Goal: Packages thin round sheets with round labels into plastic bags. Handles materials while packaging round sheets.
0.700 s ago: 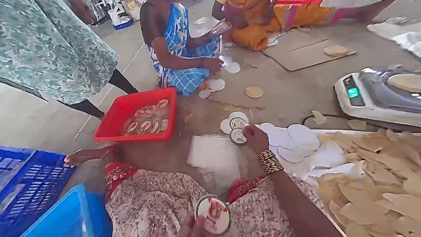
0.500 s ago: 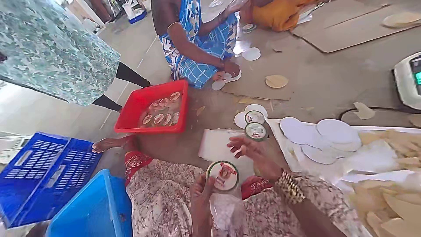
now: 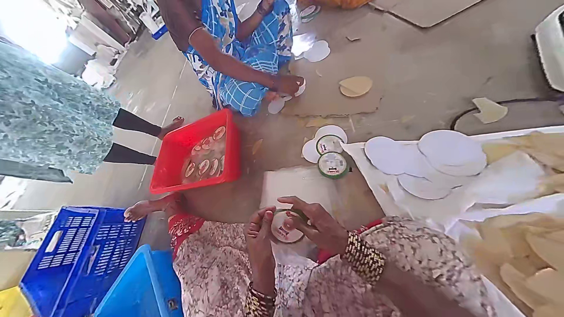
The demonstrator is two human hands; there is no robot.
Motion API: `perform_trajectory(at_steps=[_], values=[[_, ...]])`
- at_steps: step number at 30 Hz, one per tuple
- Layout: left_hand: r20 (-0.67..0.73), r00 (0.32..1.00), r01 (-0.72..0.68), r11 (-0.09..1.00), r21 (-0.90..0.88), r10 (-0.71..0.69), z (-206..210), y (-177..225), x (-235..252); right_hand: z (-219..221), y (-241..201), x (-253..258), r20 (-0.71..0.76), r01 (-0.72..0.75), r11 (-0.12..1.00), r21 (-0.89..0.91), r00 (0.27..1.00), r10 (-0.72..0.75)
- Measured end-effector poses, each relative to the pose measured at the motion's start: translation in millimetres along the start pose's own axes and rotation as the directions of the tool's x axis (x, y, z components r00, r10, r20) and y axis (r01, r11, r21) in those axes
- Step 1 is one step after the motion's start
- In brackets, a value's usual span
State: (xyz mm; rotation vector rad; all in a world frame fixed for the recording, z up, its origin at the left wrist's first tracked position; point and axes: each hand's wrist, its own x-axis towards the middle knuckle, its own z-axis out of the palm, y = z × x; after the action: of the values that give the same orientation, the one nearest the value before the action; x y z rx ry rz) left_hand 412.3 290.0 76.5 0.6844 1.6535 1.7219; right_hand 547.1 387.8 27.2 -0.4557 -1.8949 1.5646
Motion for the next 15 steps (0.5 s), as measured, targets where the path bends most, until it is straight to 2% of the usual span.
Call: perform_trajectory(at_steps=[3, 5, 7, 8, 10, 12, 13, 15], values=[[-0.081, 0.992, -0.098, 0.994, -0.056, 0.093, 9, 3, 4, -3, 2, 1, -0.193, 0.046, 0.995, 0.087, 0.981, -0.028], [-0.034, 0.957, -0.285, 0.953, 0.102, 0.29, 6, 1, 8, -5, 2, 1, -0.291, 0.115, 0.986, 0.117, 0.954, -0.077], [0.069, 0.885, -0.462, 0.846, 0.265, 0.461, 0, 3, 12, -5, 3, 0, -0.354, 0.215, 0.976, 0.041, 0.916, -0.187], [0.096, 0.863, -0.503, 0.82, 0.273, 0.497, -1, 5, 13, -4, 4, 0, -0.382, 0.259, 0.966, -0.022, 0.89, -0.248], [0.052, 0.876, -0.483, 0.867, 0.123, 0.48, 1, 8, 12, -1, 4, -1, -0.438, 0.307, 0.947, -0.098, 0.841, -0.318], [-0.044, 0.932, -0.36, 0.913, -0.192, 0.359, 3, 12, 15, -4, 3, -2, -0.494, 0.288, 0.951, -0.11, 0.815, -0.304], [-0.049, 0.957, -0.281, 0.876, -0.391, 0.286, 1, 13, 18, -7, 3, -1, -0.522, 0.263, 0.961, -0.082, 0.811, -0.266], [0.058, 0.975, -0.107, 0.676, -0.729, 0.217, -9, 13, 27, -13, 0, 0, -0.579, 0.199, 0.976, 0.089, 0.808, -0.112]])
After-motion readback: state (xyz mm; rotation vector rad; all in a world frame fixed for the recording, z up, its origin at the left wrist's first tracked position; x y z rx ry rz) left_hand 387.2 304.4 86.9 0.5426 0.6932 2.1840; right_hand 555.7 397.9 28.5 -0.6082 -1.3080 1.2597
